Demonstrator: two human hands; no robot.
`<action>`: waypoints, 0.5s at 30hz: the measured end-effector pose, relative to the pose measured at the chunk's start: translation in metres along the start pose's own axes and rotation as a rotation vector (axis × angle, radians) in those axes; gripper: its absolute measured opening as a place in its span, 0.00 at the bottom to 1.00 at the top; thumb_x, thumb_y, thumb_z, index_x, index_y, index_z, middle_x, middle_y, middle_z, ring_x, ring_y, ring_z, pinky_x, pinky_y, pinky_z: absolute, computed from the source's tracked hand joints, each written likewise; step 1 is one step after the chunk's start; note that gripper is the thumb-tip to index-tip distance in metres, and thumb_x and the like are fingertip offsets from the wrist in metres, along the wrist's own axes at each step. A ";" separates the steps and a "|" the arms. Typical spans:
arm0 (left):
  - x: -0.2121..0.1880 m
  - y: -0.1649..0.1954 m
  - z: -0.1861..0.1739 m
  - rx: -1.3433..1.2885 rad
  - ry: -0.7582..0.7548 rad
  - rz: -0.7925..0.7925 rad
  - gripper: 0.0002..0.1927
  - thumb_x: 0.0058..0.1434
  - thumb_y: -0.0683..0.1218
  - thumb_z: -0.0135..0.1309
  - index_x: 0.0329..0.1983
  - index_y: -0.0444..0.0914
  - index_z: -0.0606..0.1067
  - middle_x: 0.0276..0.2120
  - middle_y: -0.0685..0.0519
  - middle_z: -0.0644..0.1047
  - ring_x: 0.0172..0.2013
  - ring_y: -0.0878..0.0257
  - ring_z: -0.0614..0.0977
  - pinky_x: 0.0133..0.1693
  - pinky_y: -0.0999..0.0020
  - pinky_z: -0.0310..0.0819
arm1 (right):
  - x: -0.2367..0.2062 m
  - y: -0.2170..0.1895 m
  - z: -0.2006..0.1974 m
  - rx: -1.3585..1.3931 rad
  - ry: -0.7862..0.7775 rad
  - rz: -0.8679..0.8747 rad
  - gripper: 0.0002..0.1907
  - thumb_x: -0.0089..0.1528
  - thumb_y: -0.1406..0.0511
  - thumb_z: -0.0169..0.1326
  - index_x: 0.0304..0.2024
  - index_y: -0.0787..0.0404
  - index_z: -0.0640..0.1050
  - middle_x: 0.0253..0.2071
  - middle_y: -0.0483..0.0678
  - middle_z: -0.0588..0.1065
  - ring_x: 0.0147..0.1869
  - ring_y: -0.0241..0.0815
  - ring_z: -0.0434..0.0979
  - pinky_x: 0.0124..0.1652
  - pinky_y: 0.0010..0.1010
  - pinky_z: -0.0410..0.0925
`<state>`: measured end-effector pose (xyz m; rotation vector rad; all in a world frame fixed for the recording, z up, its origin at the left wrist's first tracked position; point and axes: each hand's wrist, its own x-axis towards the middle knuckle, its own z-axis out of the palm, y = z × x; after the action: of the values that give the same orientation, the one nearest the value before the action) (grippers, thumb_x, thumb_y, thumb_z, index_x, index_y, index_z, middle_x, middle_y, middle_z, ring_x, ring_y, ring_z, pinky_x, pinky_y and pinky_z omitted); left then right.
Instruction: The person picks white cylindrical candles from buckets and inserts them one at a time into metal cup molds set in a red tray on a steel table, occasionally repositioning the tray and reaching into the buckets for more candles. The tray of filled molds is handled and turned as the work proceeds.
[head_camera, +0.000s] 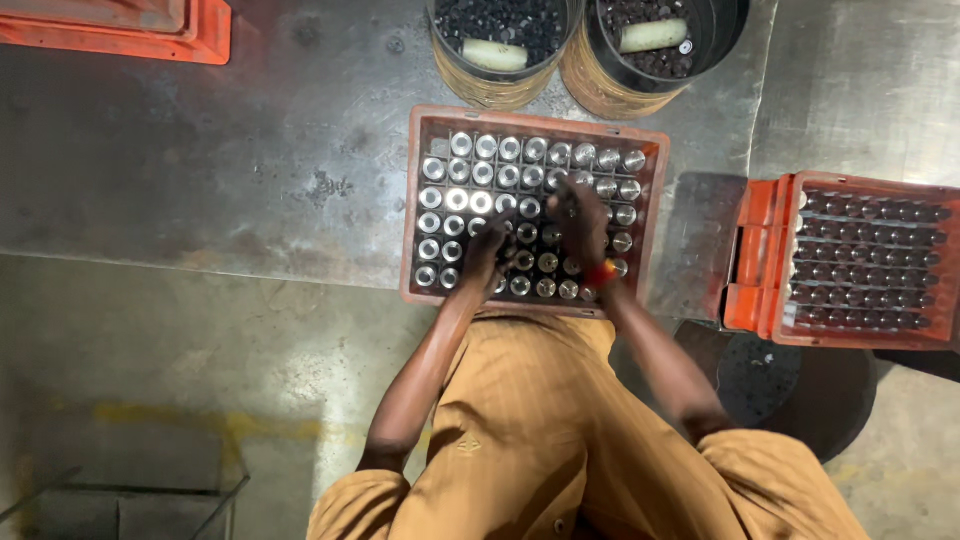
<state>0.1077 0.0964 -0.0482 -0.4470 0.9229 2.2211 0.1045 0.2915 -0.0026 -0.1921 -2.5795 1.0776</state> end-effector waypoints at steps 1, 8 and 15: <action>0.000 -0.003 0.005 0.058 0.012 0.007 0.19 0.67 0.49 0.51 0.61 0.43 0.72 0.34 0.57 0.73 0.28 0.69 0.73 0.28 0.73 0.71 | -0.022 -0.006 0.002 0.269 -0.121 0.175 0.16 0.68 0.62 0.58 0.54 0.66 0.81 0.38 0.49 0.79 0.39 0.35 0.75 0.36 0.26 0.70; 0.004 -0.022 0.006 0.313 0.123 0.010 0.13 0.72 0.52 0.49 0.45 0.37 0.73 0.25 0.54 0.73 0.20 0.67 0.70 0.20 0.71 0.61 | -0.060 -0.006 0.000 0.738 -0.099 0.463 0.16 0.66 0.64 0.59 0.54 0.67 0.79 0.45 0.46 0.81 0.46 0.35 0.79 0.44 0.29 0.73; 0.004 -0.008 -0.019 -0.114 0.132 -0.126 0.14 0.71 0.53 0.44 0.40 0.39 0.73 0.25 0.53 0.75 0.20 0.65 0.71 0.21 0.70 0.61 | -0.021 0.017 -0.017 -0.140 -0.118 -0.259 0.07 0.63 0.70 0.59 0.45 0.64 0.80 0.37 0.55 0.77 0.42 0.58 0.78 0.42 0.47 0.69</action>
<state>0.1109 0.0885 -0.0674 -0.6930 0.8146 2.1558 0.1302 0.3098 -0.0088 0.1733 -2.6918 0.8384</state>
